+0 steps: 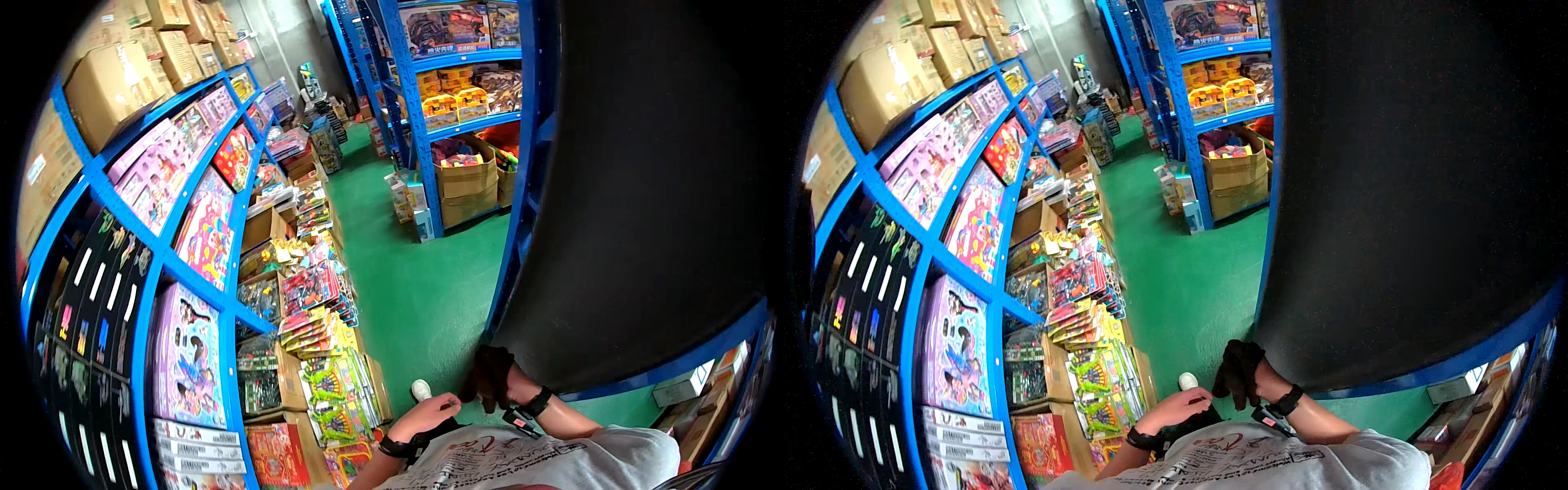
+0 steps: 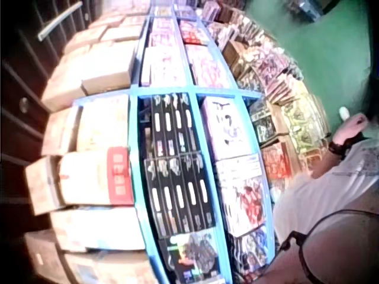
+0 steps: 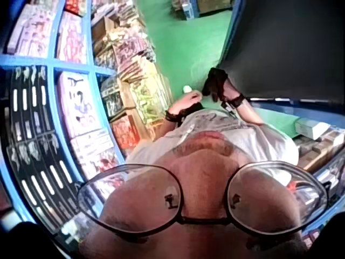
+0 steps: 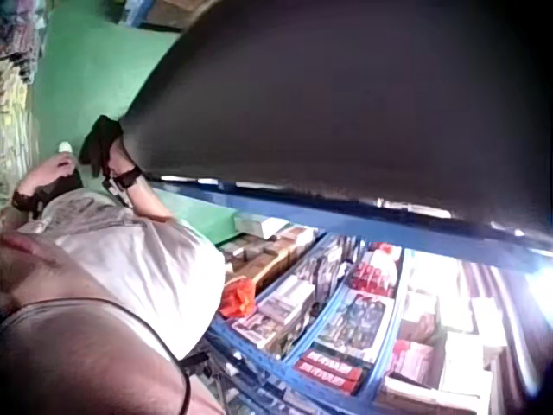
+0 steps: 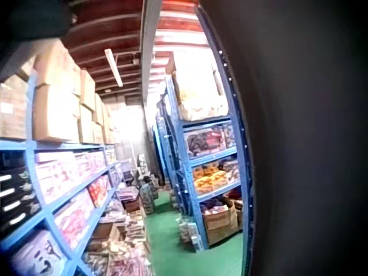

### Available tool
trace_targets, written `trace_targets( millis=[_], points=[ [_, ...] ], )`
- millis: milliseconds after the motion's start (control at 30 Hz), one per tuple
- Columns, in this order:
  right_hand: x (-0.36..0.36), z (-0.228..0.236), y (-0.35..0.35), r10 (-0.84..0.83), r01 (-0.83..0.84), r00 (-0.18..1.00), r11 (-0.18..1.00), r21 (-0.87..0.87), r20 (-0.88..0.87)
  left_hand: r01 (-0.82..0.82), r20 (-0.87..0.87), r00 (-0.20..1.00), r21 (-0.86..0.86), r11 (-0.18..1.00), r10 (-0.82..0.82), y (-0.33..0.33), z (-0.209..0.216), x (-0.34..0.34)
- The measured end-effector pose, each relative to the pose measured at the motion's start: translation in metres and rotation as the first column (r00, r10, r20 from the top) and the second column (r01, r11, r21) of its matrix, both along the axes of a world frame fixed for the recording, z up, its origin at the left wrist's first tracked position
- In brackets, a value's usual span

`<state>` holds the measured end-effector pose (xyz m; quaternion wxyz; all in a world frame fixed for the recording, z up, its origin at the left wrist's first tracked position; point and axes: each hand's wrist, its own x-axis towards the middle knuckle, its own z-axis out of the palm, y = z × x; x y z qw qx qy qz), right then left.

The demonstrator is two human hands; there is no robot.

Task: The person walks through a warehouse aisle and wipes the blue metal shelving units with a brown cloth. They clean the horizontal edges and surfaces of the shelves, moving from one section to another while handling the cloth.

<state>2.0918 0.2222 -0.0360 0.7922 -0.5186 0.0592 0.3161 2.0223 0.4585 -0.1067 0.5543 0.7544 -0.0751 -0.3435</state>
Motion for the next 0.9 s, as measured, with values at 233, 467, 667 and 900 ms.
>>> trace_targets(
  millis=[233, 467, 667, 900],
  points=[
    [0.130, -0.037, 0.091, -0.101, 0.105, 0.993, 0.993, 0.058, -0.067, 0.102, 0.024, 0.995, -0.159, 0.982, -0.099, 0.078, 0.035, 0.156],
    [0.260, -0.018, 0.219, -0.155, 0.161, 0.985, 0.984, 0.073, -0.080, 0.051, -0.019, 0.998, -0.311, 0.949, -0.059, 0.182, 0.078, 0.273],
    [0.360, -0.030, 0.245, -0.196, 0.116, 0.975, 0.855, 0.506, 0.107, 0.026, -0.058, 0.997, -0.319, 0.947, -0.047, 0.205, 0.065, 0.378],
    [0.518, -0.019, 0.241, -0.233, -0.014, 0.916, 0.795, 0.606, 0.327, -0.007, -0.047, 0.999, -0.280, 0.960, -0.006, 0.202, 0.056, 0.504]
  ],
)
